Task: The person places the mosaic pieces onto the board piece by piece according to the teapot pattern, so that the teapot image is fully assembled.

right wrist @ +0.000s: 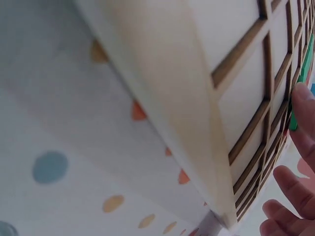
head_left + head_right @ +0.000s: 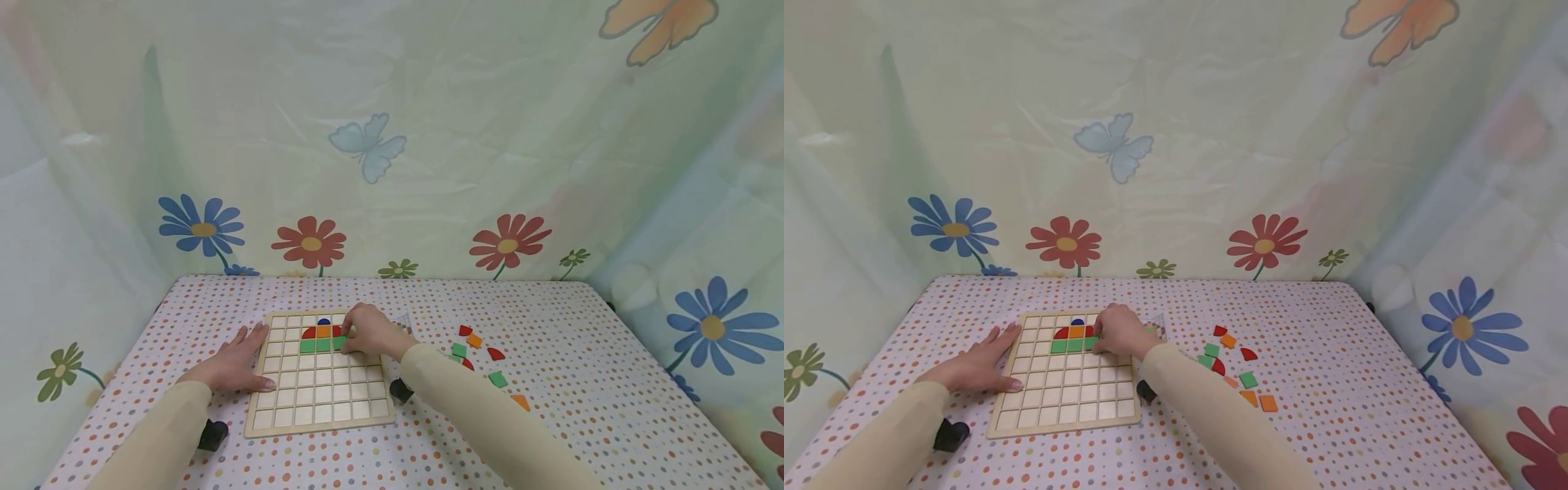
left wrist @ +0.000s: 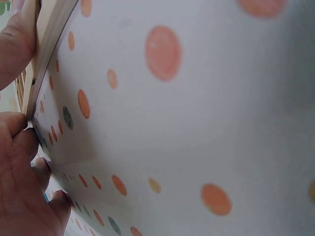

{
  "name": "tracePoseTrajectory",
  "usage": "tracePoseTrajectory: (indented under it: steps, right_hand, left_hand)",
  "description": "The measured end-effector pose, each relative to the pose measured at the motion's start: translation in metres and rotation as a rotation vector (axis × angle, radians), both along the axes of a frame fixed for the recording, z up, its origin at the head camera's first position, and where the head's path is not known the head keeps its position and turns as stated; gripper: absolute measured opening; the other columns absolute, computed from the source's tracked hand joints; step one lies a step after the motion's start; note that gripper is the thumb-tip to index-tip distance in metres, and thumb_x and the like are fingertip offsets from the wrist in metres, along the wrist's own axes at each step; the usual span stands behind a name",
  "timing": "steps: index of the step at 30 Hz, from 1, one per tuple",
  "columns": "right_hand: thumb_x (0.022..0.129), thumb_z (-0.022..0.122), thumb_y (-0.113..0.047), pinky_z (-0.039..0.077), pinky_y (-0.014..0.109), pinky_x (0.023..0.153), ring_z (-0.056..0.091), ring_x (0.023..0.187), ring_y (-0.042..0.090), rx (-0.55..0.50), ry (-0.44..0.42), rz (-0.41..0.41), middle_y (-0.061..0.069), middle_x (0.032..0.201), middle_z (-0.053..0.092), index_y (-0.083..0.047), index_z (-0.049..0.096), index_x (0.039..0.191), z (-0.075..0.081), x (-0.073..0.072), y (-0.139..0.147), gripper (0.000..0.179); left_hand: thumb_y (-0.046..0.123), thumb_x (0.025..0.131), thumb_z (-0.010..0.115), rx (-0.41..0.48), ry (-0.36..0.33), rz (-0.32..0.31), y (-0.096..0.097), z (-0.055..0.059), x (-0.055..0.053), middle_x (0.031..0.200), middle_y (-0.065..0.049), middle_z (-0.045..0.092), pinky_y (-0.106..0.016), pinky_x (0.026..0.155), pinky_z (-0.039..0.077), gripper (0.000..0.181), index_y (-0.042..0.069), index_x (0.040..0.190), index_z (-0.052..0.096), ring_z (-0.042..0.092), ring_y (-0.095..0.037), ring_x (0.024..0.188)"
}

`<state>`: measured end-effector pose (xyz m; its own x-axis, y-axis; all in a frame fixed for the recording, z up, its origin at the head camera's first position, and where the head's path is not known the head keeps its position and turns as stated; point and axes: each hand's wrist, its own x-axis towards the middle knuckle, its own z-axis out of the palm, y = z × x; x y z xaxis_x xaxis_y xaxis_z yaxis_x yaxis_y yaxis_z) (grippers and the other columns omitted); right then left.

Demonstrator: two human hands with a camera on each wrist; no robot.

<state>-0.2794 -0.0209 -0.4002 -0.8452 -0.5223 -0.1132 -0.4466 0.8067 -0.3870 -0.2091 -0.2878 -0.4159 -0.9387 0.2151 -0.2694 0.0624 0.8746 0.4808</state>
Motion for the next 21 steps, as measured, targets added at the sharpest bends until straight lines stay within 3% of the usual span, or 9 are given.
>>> tracePoseTrajectory:
  steps: [13, 21]
  right_hand:
    - [0.087, 0.084, -0.024, 0.05, 0.04, 0.11, 0.057, 0.127, 0.027, 0.037, 0.02, 0.034, 0.005, 0.119, 0.07, -0.011, 0.078, 0.095, 0.0005, 0.0016, -0.0006, 0.016]
    - [0.091, 0.079, -0.019, 0.049, 0.041, 0.111, 0.059, 0.125, 0.028, 0.064, 0.05, 0.041, 0.005, 0.117, 0.071, -0.013, 0.079, 0.095, 0.0009, 0.0011, -0.0032, 0.007]
  left_hand:
    - [0.036, 0.078, 0.088, -0.004, -0.002, 0.01, 0.0018, 0.0002, -0.0002, 0.166, -0.033, 0.011, -0.072, 0.123, 0.011, 0.118, -0.01, 0.159, 0.016, 0.002, -0.057, 0.153]
    - [0.035, 0.079, 0.088, 0.003, -0.002, 0.012, 0.0016, 0.0, -0.0001, 0.166, -0.033, 0.011, -0.072, 0.123, 0.01, 0.117, -0.01, 0.159, 0.016, 0.002, -0.057, 0.153]
